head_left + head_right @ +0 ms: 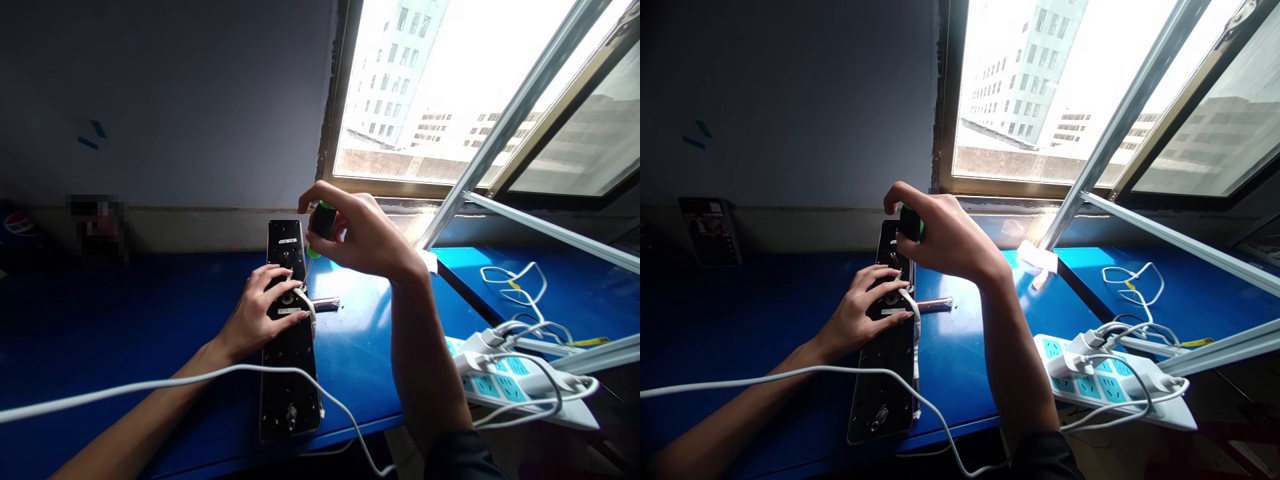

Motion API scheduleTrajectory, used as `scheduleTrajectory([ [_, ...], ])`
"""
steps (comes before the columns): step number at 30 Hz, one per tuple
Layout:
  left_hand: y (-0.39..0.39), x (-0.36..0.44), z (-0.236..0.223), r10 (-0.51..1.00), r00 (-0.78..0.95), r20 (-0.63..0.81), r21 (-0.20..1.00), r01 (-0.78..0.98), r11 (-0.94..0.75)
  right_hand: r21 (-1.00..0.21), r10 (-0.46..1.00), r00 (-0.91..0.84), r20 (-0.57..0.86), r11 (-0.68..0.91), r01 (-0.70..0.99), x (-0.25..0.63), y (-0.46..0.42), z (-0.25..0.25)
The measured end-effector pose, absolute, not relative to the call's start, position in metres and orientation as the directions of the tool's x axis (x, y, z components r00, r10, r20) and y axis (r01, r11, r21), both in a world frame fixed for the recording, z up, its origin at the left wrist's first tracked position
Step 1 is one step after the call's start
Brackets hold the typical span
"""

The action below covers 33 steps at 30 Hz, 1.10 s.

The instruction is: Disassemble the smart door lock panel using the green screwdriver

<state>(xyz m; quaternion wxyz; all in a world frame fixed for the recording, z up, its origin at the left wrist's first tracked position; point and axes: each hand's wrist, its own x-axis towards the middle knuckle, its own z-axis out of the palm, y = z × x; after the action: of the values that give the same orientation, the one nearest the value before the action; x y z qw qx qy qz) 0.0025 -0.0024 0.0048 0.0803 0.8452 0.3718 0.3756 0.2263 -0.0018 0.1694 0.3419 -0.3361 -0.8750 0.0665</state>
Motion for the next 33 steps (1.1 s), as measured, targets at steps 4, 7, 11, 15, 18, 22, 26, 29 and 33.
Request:
scheduleTrajectory([
  [4, -0.002, 0.002, 0.004, 0.693, 0.44, 0.571, 0.419, 0.569, -0.707, -0.34, 0.628, -0.513, 0.585, 0.764, 0.548, 0.23, -0.001, 0.17],
  [7, -0.002, 0.002, 0.003, 0.695, 0.445, 0.565, 0.416, 0.574, -0.706, -0.359, 0.646, -0.471, 0.601, 0.745, 0.563, 0.234, -0.002, 0.171],
  [11, -0.001, 0.001, 0.004, 0.697, 0.445, 0.562, 0.413, 0.578, -0.703, -0.353, 0.648, -0.432, 0.627, 0.731, 0.584, 0.24, -0.004, 0.174],
  [15, -0.001, 0.004, 0.01, 0.681, 0.44, 0.586, 0.378, 0.594, -0.71, -0.35, 0.641, -0.423, 0.64, 0.733, 0.583, 0.249, -0.006, 0.175],
  [18, 0.0, 0.015, 0.021, 0.643, 0.439, 0.627, 0.323, 0.605, -0.728, -0.353, 0.633, -0.417, 0.652, 0.74, 0.573, 0.255, -0.009, 0.178],
  [22, 0.007, 0.04, 0.042, 0.59, 0.546, 0.595, 0.277, 0.55, -0.788, -0.366, 0.636, -0.409, 0.654, 0.74, 0.565, 0.264, -0.013, 0.181],
  [26, 0.018, 0.064, 0.059, 0.598, 0.72, 0.351, 0.259, 0.539, -0.801, -0.386, 0.684, -0.399, 0.61, 0.697, 0.604, 0.28, -0.013, 0.183],
  [29, 0.027, 0.081, 0.065, 0.588, 0.79, 0.172, 0.164, 0.566, -0.808, -0.401, 0.762, -0.386, 0.52, 0.617, 0.677, 0.295, -0.011, 0.182],
  [33, 0.04, 0.107, 0.062, 0.555, 0.828, 0.083, 0.092, 0.548, -0.831, -0.414, 0.846, -0.33, 0.418, 0.501, 0.76, 0.312, -0.009, 0.181],
])
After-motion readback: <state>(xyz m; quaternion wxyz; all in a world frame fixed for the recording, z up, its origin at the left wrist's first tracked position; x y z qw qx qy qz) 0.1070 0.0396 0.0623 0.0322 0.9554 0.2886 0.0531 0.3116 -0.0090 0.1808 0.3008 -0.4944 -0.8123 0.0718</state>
